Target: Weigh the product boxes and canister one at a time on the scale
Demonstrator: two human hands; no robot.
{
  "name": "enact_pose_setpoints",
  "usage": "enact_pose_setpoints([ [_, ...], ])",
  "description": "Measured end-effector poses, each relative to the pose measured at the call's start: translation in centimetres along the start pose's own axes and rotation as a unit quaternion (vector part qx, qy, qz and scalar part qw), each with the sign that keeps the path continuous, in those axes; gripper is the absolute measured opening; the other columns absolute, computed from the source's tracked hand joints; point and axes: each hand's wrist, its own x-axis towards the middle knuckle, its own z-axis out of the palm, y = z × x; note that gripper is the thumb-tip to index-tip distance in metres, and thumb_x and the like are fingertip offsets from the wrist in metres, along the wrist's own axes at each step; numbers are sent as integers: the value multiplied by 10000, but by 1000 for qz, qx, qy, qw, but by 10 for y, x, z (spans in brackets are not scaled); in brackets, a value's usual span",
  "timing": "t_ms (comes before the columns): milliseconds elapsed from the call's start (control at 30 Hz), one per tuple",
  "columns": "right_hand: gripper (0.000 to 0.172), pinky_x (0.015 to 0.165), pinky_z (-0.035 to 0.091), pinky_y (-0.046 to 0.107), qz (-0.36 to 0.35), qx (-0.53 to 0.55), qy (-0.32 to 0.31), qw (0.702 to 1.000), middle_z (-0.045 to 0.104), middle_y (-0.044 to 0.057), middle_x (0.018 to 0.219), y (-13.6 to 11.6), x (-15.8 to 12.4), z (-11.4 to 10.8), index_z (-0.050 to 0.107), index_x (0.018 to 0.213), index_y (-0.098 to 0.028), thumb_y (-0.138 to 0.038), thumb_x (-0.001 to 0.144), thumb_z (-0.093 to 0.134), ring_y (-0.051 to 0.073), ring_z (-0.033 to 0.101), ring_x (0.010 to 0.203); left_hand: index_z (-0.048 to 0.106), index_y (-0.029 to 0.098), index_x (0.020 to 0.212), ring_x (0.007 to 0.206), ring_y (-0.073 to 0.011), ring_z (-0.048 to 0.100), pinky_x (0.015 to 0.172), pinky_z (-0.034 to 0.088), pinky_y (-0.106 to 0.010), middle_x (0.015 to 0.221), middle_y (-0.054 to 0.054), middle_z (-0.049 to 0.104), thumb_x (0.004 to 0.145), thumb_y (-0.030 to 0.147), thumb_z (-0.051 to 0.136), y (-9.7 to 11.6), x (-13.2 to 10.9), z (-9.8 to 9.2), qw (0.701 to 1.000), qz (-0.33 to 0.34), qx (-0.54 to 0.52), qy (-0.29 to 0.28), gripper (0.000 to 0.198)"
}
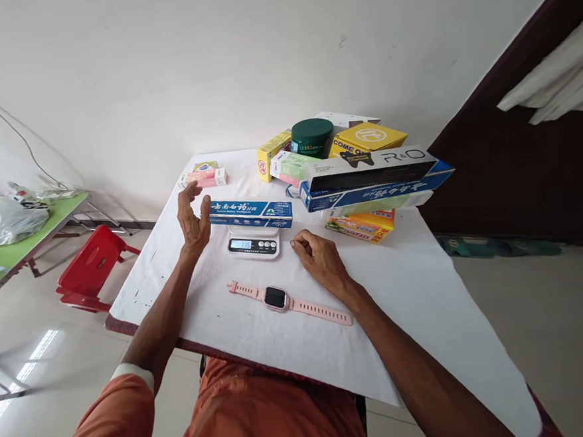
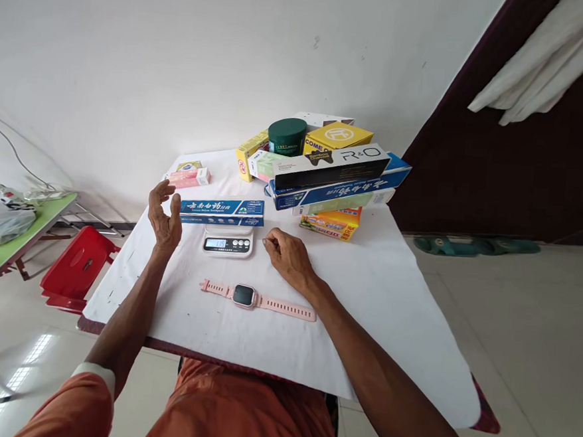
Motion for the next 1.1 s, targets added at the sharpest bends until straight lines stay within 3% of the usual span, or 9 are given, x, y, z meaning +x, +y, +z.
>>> enact_pose_setpoints([
  [100,198,650,406,295,2,10,-2,1000,664,27,700,0,0,-4,537,794,-232,-376,925,501,181,577,634,538,204,1388,1137,-236,658,996,505,-419,1215,-135,685,1057,481,459,-3,-1,-3,1000,-7,23,0,439],
  [200,206,642,401,294,6,12,-4,1000,653,22,684,-3,1,-5,532,784,-232,-386,917,498,176,568,622,483,220,1448,1206,-252,639,1036,497,-444,1284,-149,659,1050,515,466,-5,-1,-4,998,-3,48,-41,496],
  [300,214,637,401,294,6,13,-6,1000,647,19,675,-5,1,-6,537,780,-232,-392,915,494,178,571,622,409,241,1524,1340,-302,568,1124,446,-506,1414,-171,603,989,591,566,-5,-1,-4,988,19,78,-131,658],
  [400,226,631,404,295,5,13,-9,1000,644,19,667,-6,0,-7,546,778,-231,-403,915,493,184,585,627,410,247,1540,1419,-343,498,1188,383,-544,1486,-170,565,924,628,648,-1,2,-2,957,55,109,-264,763],
  [500,233,623,408,295,6,12,-12,1000,644,19,664,-6,0,-8,549,776,-234,-412,917,496,186,590,625,468,217,1516,1362,-346,535,1185,381,-534,1405,-160,610,934,568,658,6,8,3,916,77,130,-373,706],
  [667,227,612,415,291,4,13,-14,1000,648,16,663,-7,0,-9,542,760,-238,-400,914,504,182,588,614,561,249,1444,1228,-320,598,1106,439,-518,1274,-121,628,942,438,675,10,20,14,879,59,142,-451,548],
  [833,233,611,416,286,9,11,-17,1000,641,9,657,-9,-1,-10,539,759,-238,-396,923,492,176,578,605,613,267,1330,1152,-274,598,1027,490,-448,1210,-85,610,921,391,709,-1,27,12,884,44,100,-455,438],
  [1000,232,619,414,295,4,7,-14,1000,639,13,653,-7,0,-8,539,760,-237,-402,918,498,182,578,606,608,276,1307,1158,-279,593,1021,500,-440,1226,-82,590,863,418,769,-37,44,-23,929,2,109,-355,494],
  [1100,220,622,416,302,0,4,-9,1000,654,21,662,-5,1,-6,545,766,-237,-391,919,509,192,594,621,637,282,1259,1165,-311,579,1047,478,-482,1197,-93,578,833,443,788,-66,67,-41,934,-32,158,-318,480],
])
